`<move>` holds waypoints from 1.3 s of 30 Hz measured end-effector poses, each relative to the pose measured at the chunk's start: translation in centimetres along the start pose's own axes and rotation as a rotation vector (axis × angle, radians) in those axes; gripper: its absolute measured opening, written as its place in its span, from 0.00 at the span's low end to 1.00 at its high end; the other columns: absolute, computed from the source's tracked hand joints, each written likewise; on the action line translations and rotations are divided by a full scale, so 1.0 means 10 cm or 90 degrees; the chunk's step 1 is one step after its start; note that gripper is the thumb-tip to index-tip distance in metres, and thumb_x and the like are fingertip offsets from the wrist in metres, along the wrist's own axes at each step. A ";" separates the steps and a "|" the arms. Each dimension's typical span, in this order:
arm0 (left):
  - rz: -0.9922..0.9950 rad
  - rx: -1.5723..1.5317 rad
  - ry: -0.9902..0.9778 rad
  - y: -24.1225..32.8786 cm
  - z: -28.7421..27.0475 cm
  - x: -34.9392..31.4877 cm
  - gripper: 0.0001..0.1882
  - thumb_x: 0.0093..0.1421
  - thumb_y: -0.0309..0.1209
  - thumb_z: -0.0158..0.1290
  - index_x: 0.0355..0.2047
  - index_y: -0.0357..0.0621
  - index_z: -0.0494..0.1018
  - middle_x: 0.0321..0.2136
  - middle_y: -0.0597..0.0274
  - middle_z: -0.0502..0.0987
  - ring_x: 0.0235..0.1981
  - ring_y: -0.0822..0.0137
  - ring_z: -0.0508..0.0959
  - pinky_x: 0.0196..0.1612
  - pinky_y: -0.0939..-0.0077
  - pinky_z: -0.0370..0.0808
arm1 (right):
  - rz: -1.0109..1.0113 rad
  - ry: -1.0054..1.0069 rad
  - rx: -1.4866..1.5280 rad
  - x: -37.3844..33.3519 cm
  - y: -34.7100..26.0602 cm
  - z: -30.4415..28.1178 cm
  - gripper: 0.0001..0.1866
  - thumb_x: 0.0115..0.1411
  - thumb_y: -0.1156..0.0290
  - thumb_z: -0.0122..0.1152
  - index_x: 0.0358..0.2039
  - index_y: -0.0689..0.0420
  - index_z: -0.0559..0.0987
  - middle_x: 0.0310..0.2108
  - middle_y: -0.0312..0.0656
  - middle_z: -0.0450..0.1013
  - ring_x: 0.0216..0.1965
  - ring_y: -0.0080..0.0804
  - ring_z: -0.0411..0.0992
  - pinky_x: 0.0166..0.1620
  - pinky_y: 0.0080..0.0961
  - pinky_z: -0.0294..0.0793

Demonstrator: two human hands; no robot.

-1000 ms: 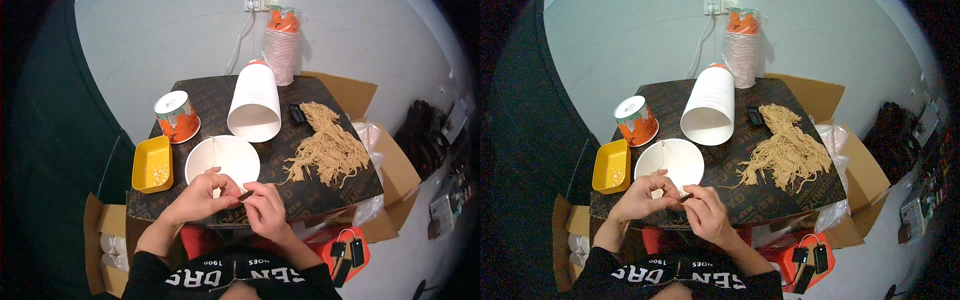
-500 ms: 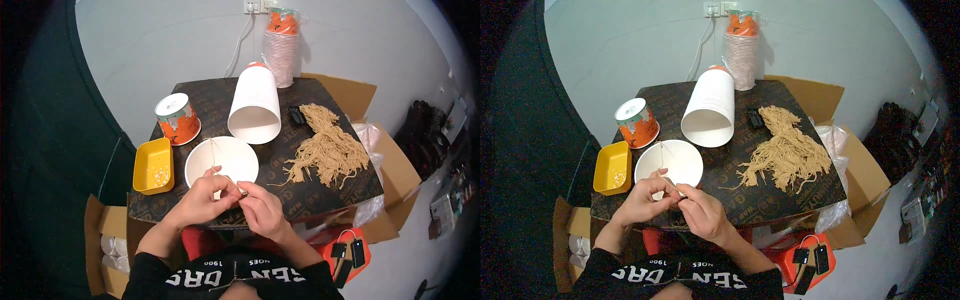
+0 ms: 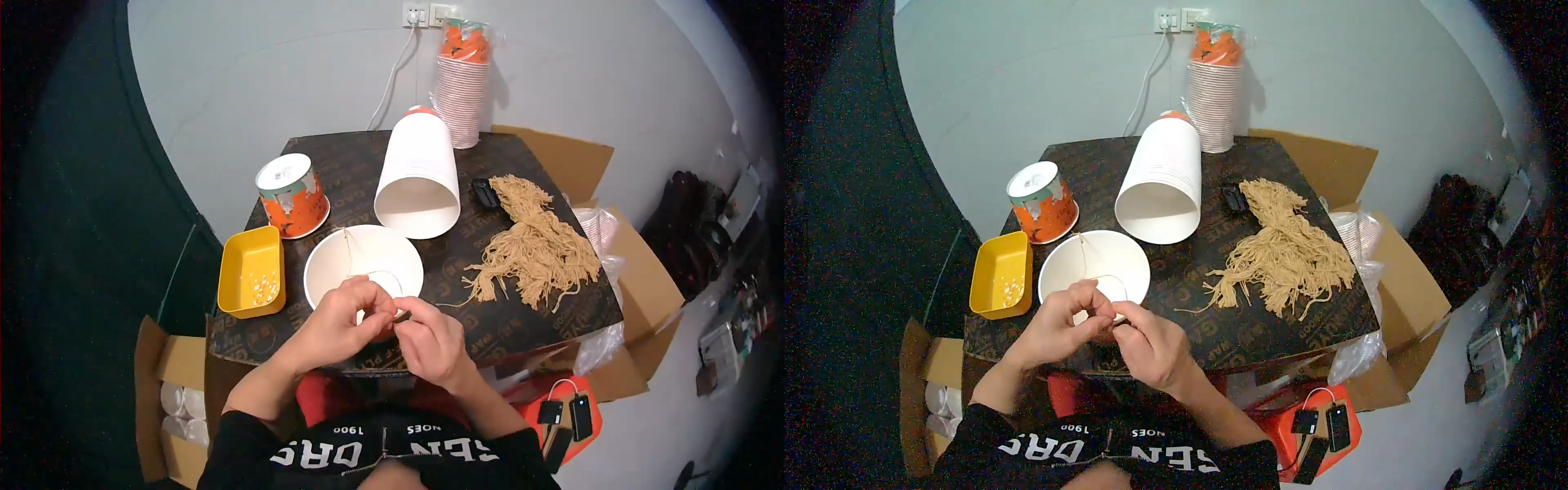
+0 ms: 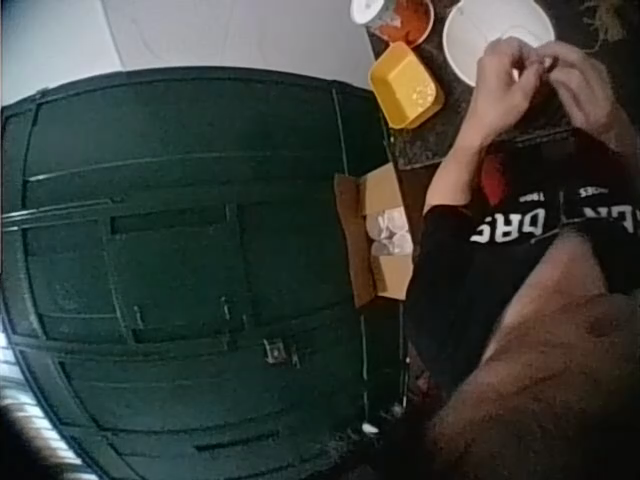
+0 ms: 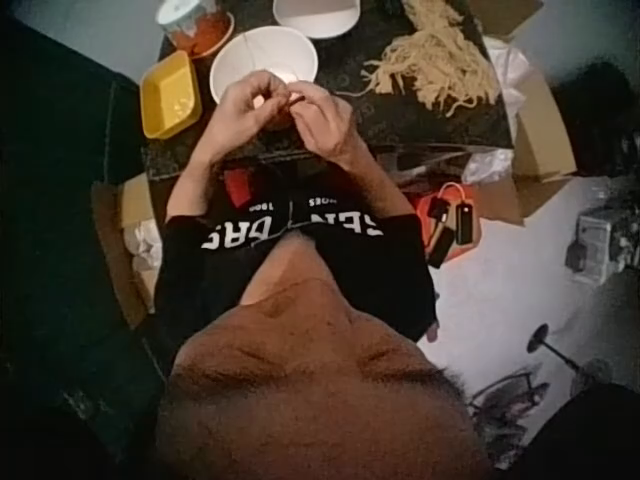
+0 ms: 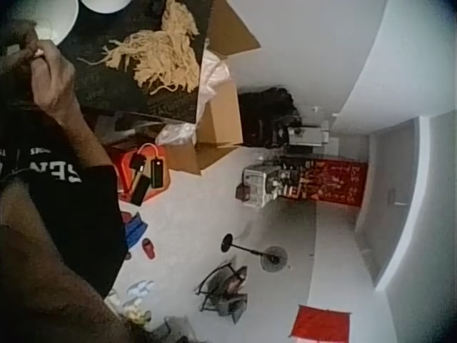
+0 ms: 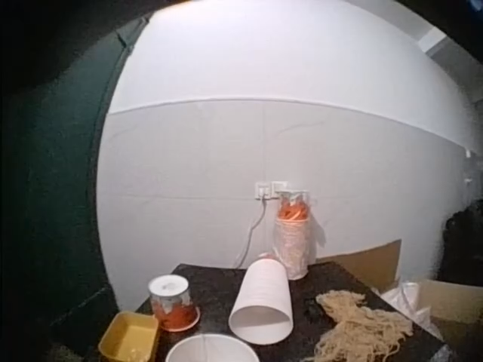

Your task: Thread string handles through pre-punched holes in paper buckets for packaging.

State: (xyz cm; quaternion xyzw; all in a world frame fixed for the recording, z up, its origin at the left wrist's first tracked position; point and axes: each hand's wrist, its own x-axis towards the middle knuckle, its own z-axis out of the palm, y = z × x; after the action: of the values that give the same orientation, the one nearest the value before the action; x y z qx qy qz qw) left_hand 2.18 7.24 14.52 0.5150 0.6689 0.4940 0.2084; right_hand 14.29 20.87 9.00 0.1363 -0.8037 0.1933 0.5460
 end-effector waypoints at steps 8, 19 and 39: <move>0.161 0.162 -0.033 0.02 0.02 0.08 0.10 0.57 0.19 0.53 0.38 0.44 0.68 0.22 0.68 0.74 0.28 0.66 0.78 0.66 0.50 0.54 | 0.027 -0.041 -0.031 -0.13 0.03 -0.07 0.11 0.50 0.83 0.64 0.34 0.64 0.73 0.37 0.47 0.73 0.28 0.39 0.75 0.27 0.29 0.76; 0.223 0.133 0.010 -0.04 0.10 0.10 0.16 0.56 0.17 0.54 0.44 0.43 0.69 0.25 0.68 0.76 0.30 0.68 0.79 0.68 0.48 0.50 | 0.151 0.006 0.109 -0.05 0.00 -0.15 0.10 0.54 0.84 0.62 0.36 0.65 0.73 0.41 0.51 0.74 0.34 0.47 0.77 0.35 0.33 0.78; 0.300 0.169 0.064 -0.05 0.01 -0.01 0.15 0.52 0.18 0.56 0.41 0.44 0.74 0.26 0.68 0.74 0.29 0.68 0.77 0.68 0.43 0.48 | 0.236 -0.016 0.180 0.01 -0.10 -0.12 0.09 0.56 0.83 0.61 0.37 0.62 0.73 0.35 0.48 0.74 0.32 0.45 0.77 0.34 0.32 0.77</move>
State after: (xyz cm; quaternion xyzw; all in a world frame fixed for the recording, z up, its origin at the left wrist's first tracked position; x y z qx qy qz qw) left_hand 2.04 7.19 14.03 0.6540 0.5987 0.4621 -0.0153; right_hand 15.65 20.50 9.59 0.0637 -0.7864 0.3994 0.4668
